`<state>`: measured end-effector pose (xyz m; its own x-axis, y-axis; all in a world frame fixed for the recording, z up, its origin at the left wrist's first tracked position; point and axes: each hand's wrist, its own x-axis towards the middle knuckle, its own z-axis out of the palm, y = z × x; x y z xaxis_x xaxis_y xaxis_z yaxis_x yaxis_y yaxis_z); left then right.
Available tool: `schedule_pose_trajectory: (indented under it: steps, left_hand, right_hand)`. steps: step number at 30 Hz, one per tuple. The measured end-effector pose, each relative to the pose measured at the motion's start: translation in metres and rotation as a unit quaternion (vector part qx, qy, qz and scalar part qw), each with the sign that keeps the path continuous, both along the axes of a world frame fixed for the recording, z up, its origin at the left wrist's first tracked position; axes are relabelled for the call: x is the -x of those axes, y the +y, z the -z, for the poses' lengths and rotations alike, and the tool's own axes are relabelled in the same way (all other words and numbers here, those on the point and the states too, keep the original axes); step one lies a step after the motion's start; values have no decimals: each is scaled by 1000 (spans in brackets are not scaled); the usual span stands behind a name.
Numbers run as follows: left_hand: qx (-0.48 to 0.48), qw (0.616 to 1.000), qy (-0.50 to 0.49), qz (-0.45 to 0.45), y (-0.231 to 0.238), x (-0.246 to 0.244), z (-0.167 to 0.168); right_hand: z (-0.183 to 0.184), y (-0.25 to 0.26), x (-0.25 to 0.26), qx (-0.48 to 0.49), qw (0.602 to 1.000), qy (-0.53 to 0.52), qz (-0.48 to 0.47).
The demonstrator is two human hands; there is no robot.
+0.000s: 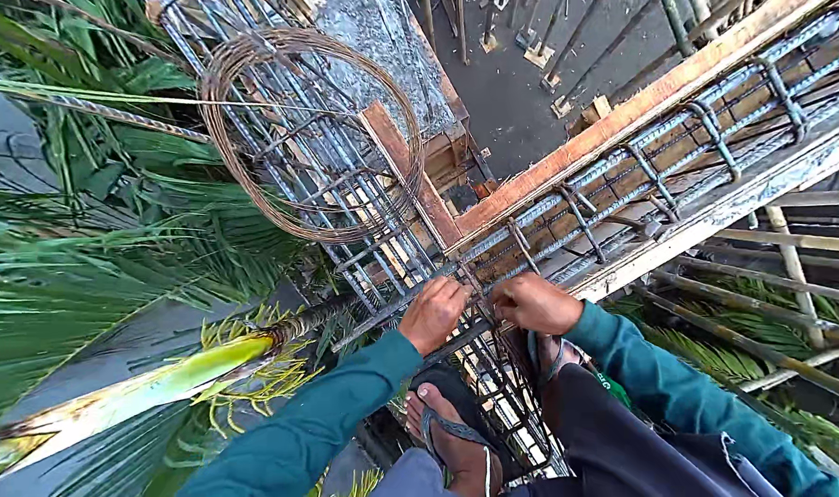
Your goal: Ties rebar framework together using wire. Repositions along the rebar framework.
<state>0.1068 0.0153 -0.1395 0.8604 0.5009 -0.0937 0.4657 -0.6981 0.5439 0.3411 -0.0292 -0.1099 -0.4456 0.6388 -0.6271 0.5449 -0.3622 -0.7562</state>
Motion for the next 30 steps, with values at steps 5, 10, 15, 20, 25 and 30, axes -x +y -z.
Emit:
schedule_pose_trajectory:
  steps: [5,10,15,20,25,30]
  left_hand:
    - [-123,987,-4,107,12,2,1]
    - [-148,978,-20,147,20,2,7]
    - [-126,984,-37,123,16,10,14]
    - [-123,988,-40,80,12,-1,12]
    - [0,997,79,12,5,-14,-15]
    - [1,993,86,84,16,-17,-20]
  right_hand:
    - [12,-8,1,-147,988,-31,-23]
    - [20,-8,3,-236,971,-40,19]
    - [26,-9,10,-231,973,-22,14]
    - [22,-23,17,-255,962,-43,89]
    - [13,-22,25,-251,962,-75,83]
    - [5,-18,24,-199,972,-90,80]
